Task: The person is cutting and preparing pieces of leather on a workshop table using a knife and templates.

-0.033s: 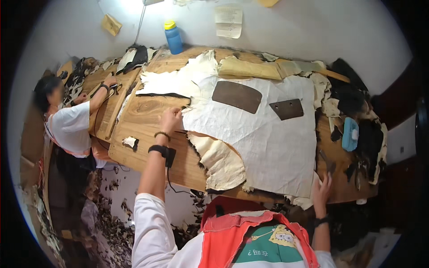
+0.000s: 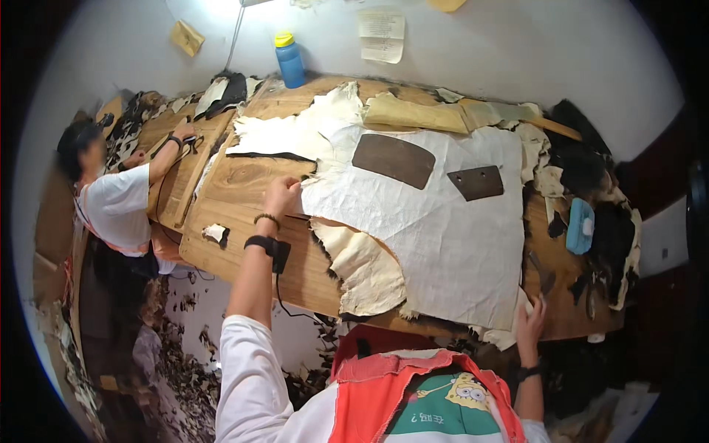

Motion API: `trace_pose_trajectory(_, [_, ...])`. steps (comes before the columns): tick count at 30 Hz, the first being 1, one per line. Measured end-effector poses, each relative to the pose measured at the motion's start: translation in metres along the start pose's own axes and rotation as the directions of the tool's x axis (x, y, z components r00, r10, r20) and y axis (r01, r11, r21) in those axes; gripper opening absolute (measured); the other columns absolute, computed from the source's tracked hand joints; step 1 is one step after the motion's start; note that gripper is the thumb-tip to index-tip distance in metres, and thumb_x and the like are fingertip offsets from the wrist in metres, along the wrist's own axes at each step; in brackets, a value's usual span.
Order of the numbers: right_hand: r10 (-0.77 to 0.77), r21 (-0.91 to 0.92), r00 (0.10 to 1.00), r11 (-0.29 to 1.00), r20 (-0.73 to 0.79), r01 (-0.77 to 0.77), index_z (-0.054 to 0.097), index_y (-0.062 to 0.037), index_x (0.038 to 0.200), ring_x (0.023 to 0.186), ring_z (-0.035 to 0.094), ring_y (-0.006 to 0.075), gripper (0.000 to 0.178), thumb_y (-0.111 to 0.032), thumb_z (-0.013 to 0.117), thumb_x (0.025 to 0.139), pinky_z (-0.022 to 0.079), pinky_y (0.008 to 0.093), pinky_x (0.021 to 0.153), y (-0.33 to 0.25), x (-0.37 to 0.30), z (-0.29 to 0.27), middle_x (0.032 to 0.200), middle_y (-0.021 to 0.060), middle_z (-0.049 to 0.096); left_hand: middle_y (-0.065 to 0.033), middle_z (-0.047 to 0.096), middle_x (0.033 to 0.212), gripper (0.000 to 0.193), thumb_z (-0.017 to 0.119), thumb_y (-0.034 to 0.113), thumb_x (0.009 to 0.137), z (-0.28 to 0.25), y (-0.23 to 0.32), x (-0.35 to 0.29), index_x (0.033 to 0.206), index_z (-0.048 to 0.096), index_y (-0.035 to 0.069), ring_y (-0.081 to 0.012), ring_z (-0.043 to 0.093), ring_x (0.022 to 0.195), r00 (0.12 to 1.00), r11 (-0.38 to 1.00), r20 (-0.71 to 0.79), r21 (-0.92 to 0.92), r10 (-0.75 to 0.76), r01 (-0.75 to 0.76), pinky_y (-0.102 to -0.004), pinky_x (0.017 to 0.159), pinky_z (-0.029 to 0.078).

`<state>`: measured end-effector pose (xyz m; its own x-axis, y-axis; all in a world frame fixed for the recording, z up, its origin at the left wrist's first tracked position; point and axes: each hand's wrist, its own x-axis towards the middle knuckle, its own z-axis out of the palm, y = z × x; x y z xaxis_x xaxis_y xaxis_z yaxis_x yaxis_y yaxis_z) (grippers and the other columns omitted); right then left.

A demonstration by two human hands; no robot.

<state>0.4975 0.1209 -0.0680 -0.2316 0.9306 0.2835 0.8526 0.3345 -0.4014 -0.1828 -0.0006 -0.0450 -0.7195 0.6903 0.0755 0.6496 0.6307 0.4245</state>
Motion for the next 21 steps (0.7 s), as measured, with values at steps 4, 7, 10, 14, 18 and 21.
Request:
trace_pose_trajectory(4, [0.106, 0.218, 0.994, 0.970, 0.027, -0.110, 0.054, 0.0007, 0.099, 0.118, 0.046, 0.0380, 0.023, -0.013, 0.066, 0.085, 0.036, 0.0437, 0.100, 0.006, -0.003, -0.011, 0.119, 0.0194, 0.050, -0.0044, 0.073, 0.088, 0.026, 0.069, 0.034, 0.078, 0.002, 0.011, 0.014, 0.092, 0.074, 0.013, -0.0199, 0.068, 0.085, 0.975, 0.970, 0.175, -0.173, -0.139, 0.170, -0.0330, 0.083, 0.048])
trace_pose_trajectory(7, [0.154, 0.171, 0.979, 0.969, 0.134, -0.176, 0.050, 0.0003, 0.085, 0.112, 0.048, 0.0360, 0.020, -0.011, 0.067, 0.083, 0.037, 0.0427, 0.095, 0.006, 0.007, -0.015, 0.113, 0.0172, 0.050, -0.0026, 0.073, 0.087, 0.024, 0.070, 0.032, 0.078, 0.007, -0.020, 0.023, 0.091, 0.073, 0.012, -0.0150, 0.067, 0.083, 0.958, 0.938, 0.231, -0.261, -0.169, 0.228, -0.0301, 0.081, 0.048])
trace_pose_trajectory(10, [0.088, 0.166, 0.990, 0.980, 0.106, -0.105, 0.048, 0.0007, 0.081, 0.103, 0.050, 0.0314, 0.018, -0.005, 0.065, 0.082, 0.040, 0.0362, 0.089, 0.013, 0.002, -0.021, 0.108, 0.0137, 0.049, -0.0017, 0.072, 0.085, 0.019, 0.071, 0.026, 0.079, 0.010, -0.021, 0.023, 0.090, 0.072, 0.010, -0.0118, 0.065, 0.080, 0.941, 0.899, 0.302, -0.352, -0.155, 0.261, -0.0275, 0.077, 0.048])
trace_pose_trajectory(14, [0.107, 0.217, 0.977, 0.965, 0.186, -0.147, 0.048, 0.0004, 0.083, 0.103, 0.049, 0.0321, 0.019, -0.004, 0.067, 0.080, 0.041, 0.0373, 0.088, 0.026, 0.000, -0.023, 0.107, 0.0141, 0.049, -0.0035, 0.070, 0.081, 0.015, 0.069, 0.018, 0.080, 0.016, -0.027, 0.027, 0.089, 0.072, 0.006, -0.0117, 0.062, 0.074, 0.916, 0.878, 0.377, -0.381, -0.140, 0.291, -0.0275, 0.070, 0.050])
trace_pose_trajectory(18, [0.166, 0.220, 0.957, 0.950, 0.237, -0.219, 0.051, -0.0004, 0.087, 0.109, 0.049, 0.0350, 0.022, -0.005, 0.070, 0.076, 0.040, 0.0400, 0.093, 0.035, 0.000, -0.018, 0.112, 0.0152, 0.051, -0.0048, 0.069, 0.077, 0.014, 0.066, 0.014, 0.082, 0.008, -0.028, 0.028, 0.089, 0.072, 0.004, -0.0141, 0.062, 0.072, 0.947, 0.912, 0.294, -0.339, -0.133, 0.233, -0.0301, 0.067, 0.051])
trace_pose_trajectory(21, [-0.019, -0.026, 0.977, 0.999, 0.211, 0.025, 0.055, -0.0033, 0.101, 0.119, 0.046, 0.0370, 0.037, -0.013, 0.077, 0.072, 0.037, 0.0444, 0.101, -0.008, 0.017, -0.048, 0.125, 0.0177, 0.050, -0.0154, 0.069, 0.105, 0.028, 0.065, 0.019, 0.087, -0.021, 0.020, 0.028, 0.110, 0.067, 0.004, -0.0239, 0.066, 0.093, 0.921, 0.969, 0.302, 0.072, -0.246, 0.236, -0.0363, 0.081, 0.052])
